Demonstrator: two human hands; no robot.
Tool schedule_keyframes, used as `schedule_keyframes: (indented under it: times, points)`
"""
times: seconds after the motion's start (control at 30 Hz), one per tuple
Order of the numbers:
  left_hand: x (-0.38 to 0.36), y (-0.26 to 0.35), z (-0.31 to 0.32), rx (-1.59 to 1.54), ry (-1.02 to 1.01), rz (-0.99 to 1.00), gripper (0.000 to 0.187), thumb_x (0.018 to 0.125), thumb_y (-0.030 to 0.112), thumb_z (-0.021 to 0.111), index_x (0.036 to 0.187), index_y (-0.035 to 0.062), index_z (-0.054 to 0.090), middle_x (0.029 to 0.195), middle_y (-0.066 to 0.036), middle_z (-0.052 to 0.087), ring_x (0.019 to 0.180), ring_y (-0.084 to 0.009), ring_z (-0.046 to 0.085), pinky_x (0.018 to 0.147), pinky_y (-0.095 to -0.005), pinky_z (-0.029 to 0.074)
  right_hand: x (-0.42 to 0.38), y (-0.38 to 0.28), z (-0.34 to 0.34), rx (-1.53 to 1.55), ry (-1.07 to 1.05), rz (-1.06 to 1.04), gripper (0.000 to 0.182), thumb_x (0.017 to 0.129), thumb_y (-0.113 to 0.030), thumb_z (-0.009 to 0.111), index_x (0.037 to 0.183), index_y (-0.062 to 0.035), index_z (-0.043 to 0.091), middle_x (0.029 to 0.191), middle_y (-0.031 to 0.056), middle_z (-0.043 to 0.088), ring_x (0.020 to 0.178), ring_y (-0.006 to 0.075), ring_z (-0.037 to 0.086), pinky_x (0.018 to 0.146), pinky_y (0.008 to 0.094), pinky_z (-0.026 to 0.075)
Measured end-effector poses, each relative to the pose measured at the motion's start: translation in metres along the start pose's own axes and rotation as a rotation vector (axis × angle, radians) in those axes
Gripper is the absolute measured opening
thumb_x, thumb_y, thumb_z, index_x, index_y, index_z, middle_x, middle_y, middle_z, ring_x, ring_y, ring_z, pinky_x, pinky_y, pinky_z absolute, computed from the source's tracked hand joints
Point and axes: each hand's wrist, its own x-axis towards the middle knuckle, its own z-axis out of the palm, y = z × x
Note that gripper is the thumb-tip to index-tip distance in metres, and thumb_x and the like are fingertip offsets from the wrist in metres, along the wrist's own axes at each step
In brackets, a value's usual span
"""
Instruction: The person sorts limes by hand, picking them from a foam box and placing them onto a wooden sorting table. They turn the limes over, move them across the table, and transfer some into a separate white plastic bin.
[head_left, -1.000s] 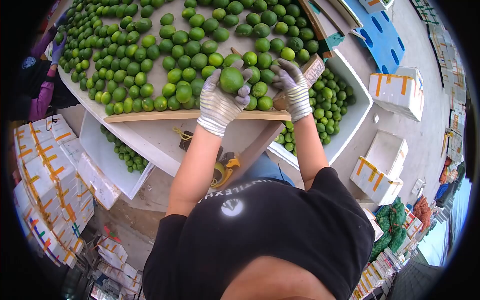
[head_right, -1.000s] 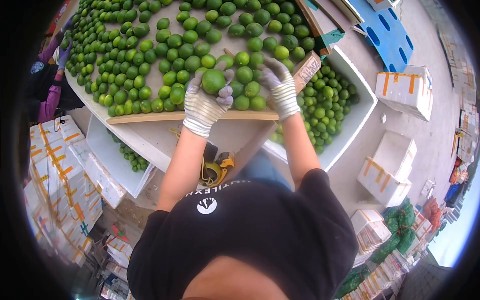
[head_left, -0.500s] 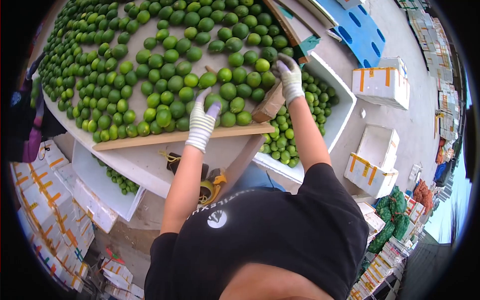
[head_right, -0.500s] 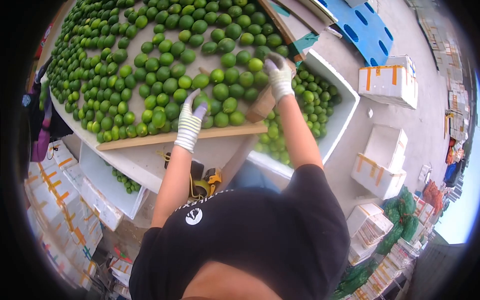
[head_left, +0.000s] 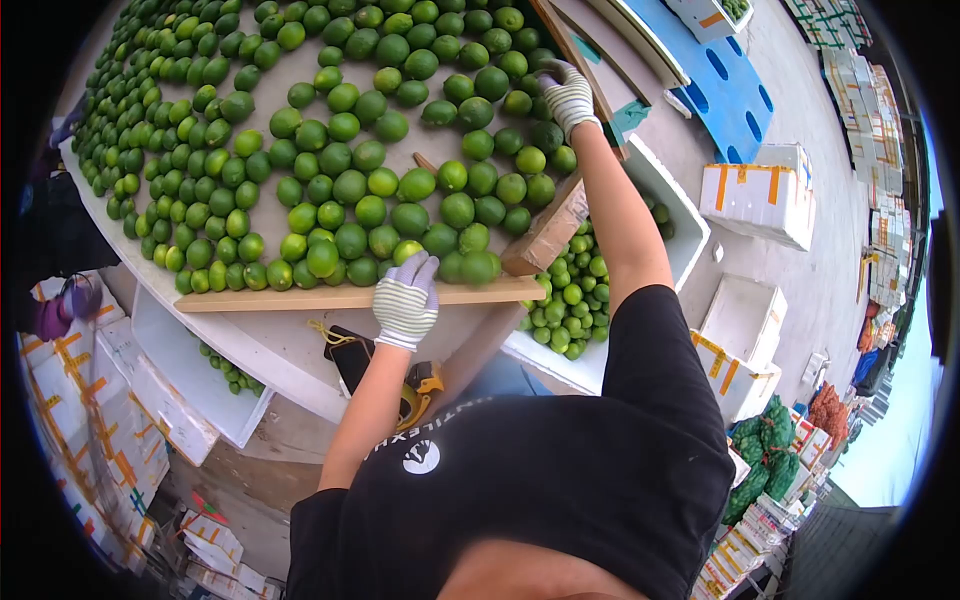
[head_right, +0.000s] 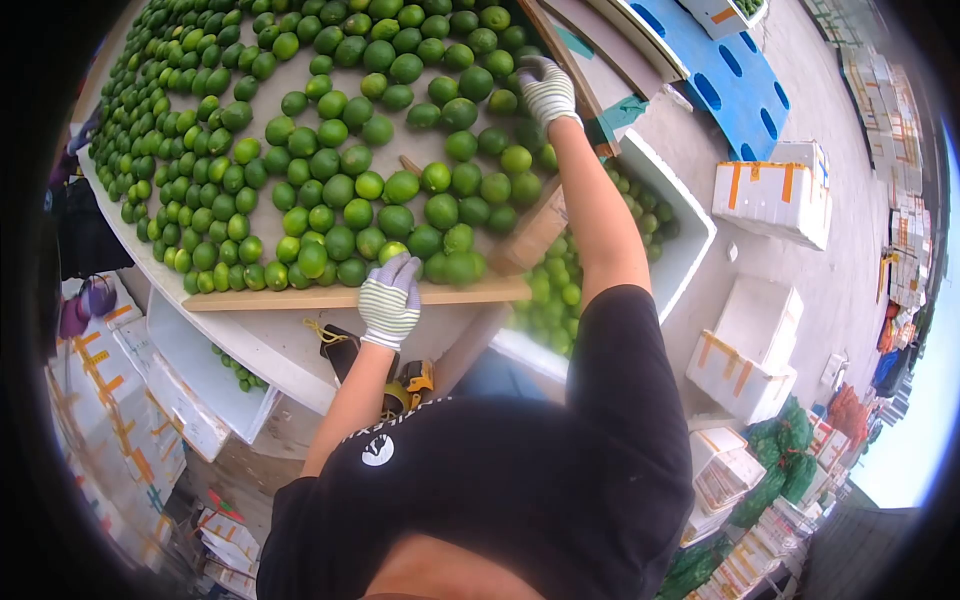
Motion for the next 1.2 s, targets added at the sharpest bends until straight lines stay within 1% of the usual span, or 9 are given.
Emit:
schedule_keyframes:
  times: [0.1, 0.17, 0.3, 0.5, 0.7, 0.93, 1.03, 1.1, 1.2]
  points:
    - [0.0, 0.002, 0.002, 0.064, -0.009, -0.008, 0.04, 0.072, 0.009, 0.063, 0.112, 0.0107, 0.071, 0.117, -0.009, 0.067, 0.08, -0.0302, 0.062, 0.074, -0.0422, 0.053, -0.019, -0.071, 0.014, -0.608, -0.346, -0.083, 0.058, 0.088, -0.042, 0.068, 0.135, -0.0098, 0.058, 0.114, 0.0181, 0.071, 0.105, 0.0319, 0.068, 0.094, 0.0408, 0.053]
    - [0.001, 0.003, 0.003, 0.072, 0.0, -0.004, 0.04, 0.071, 0.01, 0.062, 0.11, 0.0099, 0.072, 0.116, -0.009, 0.068, 0.078, -0.0299, 0.063, 0.072, -0.0419, 0.053, -0.021, -0.094, 0.038, -0.808, -0.375, 0.072, 0.078, 0.084, -0.062, 0.063, 0.142, -0.011, 0.051, 0.121, 0.0206, 0.067, 0.112, 0.0373, 0.065, 0.098, 0.0436, 0.05]
    - [0.004, 0.005, 0.001, 0.053, -0.007, -0.007, 0.039, 0.07, 0.008, 0.062, 0.108, 0.0092, 0.072, 0.116, -0.009, 0.068, 0.078, -0.0304, 0.063, 0.072, -0.042, 0.053, 0.003, -0.094, 0.052, -0.691, -0.407, 0.204, 0.087, 0.085, -0.063, 0.061, 0.151, -0.0117, 0.036, 0.132, 0.0197, 0.062, 0.118, 0.0364, 0.062, 0.1, 0.0448, 0.049]
    - [0.002, 0.002, -0.001, 0.015, -0.013, -0.008, 0.036, 0.072, 0.01, 0.062, 0.107, 0.0075, 0.071, 0.117, -0.01, 0.068, 0.078, -0.0298, 0.064, 0.073, -0.0421, 0.054, -0.049, -0.084, 0.032, 0.96, -0.45, 0.195, 0.072, 0.076, -0.004, 0.078, 0.139, -0.0088, 0.044, 0.129, 0.0127, 0.058, 0.116, 0.0273, 0.06, 0.1, 0.0423, 0.051]
    - [0.013, 0.002, -0.002, -0.548, 0.07, -0.266, 0.031, 0.081, 0.002, 0.063, 0.111, 0.0056, 0.07, 0.114, -0.013, 0.069, 0.09, -0.0311, 0.068, 0.084, -0.0366, 0.055, -0.118, -0.126, 0.016, 1.207, -0.52, 0.036, 0.084, 0.064, 0.004, 0.08, 0.139, -0.0092, 0.044, 0.137, 0.0128, 0.054, 0.127, 0.0326, 0.055, 0.108, 0.0492, 0.047]
    - [0.088, 0.037, -0.03, -1.372, -0.031, -0.474, 0.045, 0.09, 0.002, 0.061, 0.135, 0.0032, 0.055, 0.119, -0.012, 0.066, 0.097, -0.0147, 0.066, 0.086, -0.0268, 0.054, -0.158, -0.146, 0.007, 1.553, -0.624, 0.129, 0.076, 0.068, 0.003, 0.08, 0.134, -0.0142, 0.049, 0.143, 0.0165, 0.049, 0.127, 0.0345, 0.056, 0.104, 0.0459, 0.051]
    - [0.099, 0.046, -0.038, -1.624, -0.095, -0.57, 0.06, 0.091, 0.009, 0.064, 0.147, 0.0049, 0.042, 0.127, -0.013, 0.06, 0.091, -0.0183, 0.066, 0.081, -0.0283, 0.055, -0.167, -0.148, 0.008, 1.368, -0.613, 0.048, 0.072, 0.07, 0.002, 0.081, 0.133, -0.0127, 0.05, 0.143, 0.0166, 0.05, 0.126, 0.0323, 0.055, 0.104, 0.0462, 0.051]
    - [0.099, 0.046, -0.027, -1.809, -0.051, -0.681, 0.067, 0.091, 0.018, 0.068, 0.149, 0.0072, 0.035, 0.135, -0.016, 0.052, 0.094, -0.0232, 0.066, 0.08, -0.0332, 0.058, -0.179, -0.157, 0.004, 0.603, -0.617, -0.06, 0.068, 0.074, 0.001, 0.078, 0.134, -0.0102, 0.05, 0.141, 0.0129, 0.052, 0.129, 0.0246, 0.053, 0.108, 0.0405, 0.045]
    - [0.097, 0.044, -0.016, -1.941, 0.084, -0.845, 0.064, 0.092, 0.016, 0.069, 0.147, 0.0094, 0.036, 0.131, -0.015, 0.054, 0.094, -0.0246, 0.067, 0.077, -0.0361, 0.059, -0.201, -0.15, 0.005, 0.52, -0.748, -0.038, 0.063, 0.081, 0.0, 0.07, 0.14, -0.0081, 0.048, 0.133, 0.0087, 0.058, 0.129, 0.0219, 0.051, 0.114, 0.0398, 0.037]
